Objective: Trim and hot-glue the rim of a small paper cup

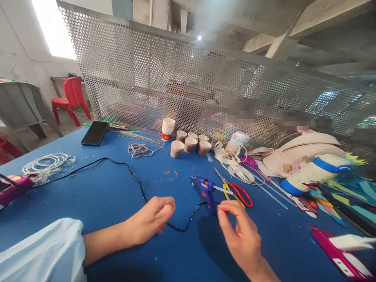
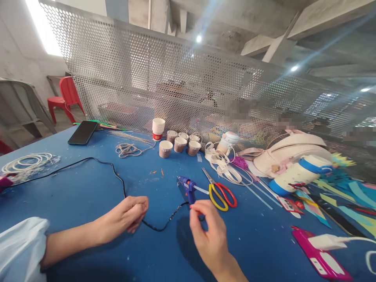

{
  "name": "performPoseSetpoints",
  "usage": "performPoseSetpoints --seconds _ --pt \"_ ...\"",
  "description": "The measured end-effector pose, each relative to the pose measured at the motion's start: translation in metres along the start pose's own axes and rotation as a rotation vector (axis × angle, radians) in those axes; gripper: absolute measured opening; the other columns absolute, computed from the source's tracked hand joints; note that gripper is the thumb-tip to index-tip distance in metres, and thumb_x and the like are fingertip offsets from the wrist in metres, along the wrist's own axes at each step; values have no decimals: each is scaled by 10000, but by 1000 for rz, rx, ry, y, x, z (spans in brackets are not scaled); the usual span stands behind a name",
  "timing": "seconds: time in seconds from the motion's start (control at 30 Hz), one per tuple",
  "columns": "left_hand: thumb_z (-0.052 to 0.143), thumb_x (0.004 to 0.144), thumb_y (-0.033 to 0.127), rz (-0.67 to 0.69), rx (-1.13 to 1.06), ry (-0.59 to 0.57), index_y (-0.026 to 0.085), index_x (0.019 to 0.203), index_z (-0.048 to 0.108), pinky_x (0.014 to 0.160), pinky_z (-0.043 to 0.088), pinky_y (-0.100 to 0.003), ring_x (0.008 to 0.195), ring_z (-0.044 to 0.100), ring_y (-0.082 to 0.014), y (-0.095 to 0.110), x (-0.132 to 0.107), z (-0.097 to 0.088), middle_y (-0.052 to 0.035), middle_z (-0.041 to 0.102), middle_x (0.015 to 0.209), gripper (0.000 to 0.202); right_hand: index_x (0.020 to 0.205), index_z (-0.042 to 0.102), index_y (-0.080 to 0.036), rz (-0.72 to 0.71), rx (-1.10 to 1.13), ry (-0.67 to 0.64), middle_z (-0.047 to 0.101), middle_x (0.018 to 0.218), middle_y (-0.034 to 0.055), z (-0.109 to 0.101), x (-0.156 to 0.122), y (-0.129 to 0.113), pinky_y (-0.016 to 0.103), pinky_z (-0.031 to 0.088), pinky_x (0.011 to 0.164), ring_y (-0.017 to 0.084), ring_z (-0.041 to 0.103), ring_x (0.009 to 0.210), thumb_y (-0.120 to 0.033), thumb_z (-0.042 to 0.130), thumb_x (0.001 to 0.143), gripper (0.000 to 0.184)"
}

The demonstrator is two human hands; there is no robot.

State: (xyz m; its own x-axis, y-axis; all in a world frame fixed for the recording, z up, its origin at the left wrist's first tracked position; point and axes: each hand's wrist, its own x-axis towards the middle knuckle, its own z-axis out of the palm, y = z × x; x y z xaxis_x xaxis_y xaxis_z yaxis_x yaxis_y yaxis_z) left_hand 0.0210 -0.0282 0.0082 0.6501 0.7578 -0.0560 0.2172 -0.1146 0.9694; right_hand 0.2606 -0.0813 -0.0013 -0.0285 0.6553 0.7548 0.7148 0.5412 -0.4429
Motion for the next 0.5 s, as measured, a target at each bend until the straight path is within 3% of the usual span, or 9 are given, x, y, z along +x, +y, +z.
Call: performPoseSetpoints --seconds 0.1,0.17,0.27,0.37,0.5 --pt "449 876 481 22 -289 -175 204 598 356 446 387 -210 394 362 -65 3 5 14 80 339 454 403 1202 561 -242 -166 104 -245 665 974 69 10 4 -27 293 572 755 181 670 838 -96 538 887 348" --pt "533 841 538 13 -512 -277 194 579 364 449 416 -220 375 381 -62 5 8 23 81 340 442 464 1316 500 -235 -230 177 -298 667 999 80 17 8 -36 290 575 769 178 668 871 -73 504 901 445" --pt "653 768 591 -53 -774 -356 163 574 434 454 452 -239 357 401 -64 7 11 30 73 373 425 519 1281 526 -243 -243 289 -261 658 907 61 24 14 -38 282 572 705 165 651 798 -72 467 922 402" --pt "716 716 609 -76 -899 -404 122 591 521 456 471 -251 366 447 -77 4 12 32 36 456 439 538 1180 565 -232 -246 321 -227 640 806 45 28 17 -38 290 553 632 168 621 717 -98 467 924 305" --pt "701 767 557 -29 -1059 -368 108 596 546 475 494 -261 383 504 -99 -6 17 34 -7 535 454 505 1199 511 -230 -234 322 -133 648 799 31 40 17 -31 292 549 639 157 621 699 -65 482 895 347"
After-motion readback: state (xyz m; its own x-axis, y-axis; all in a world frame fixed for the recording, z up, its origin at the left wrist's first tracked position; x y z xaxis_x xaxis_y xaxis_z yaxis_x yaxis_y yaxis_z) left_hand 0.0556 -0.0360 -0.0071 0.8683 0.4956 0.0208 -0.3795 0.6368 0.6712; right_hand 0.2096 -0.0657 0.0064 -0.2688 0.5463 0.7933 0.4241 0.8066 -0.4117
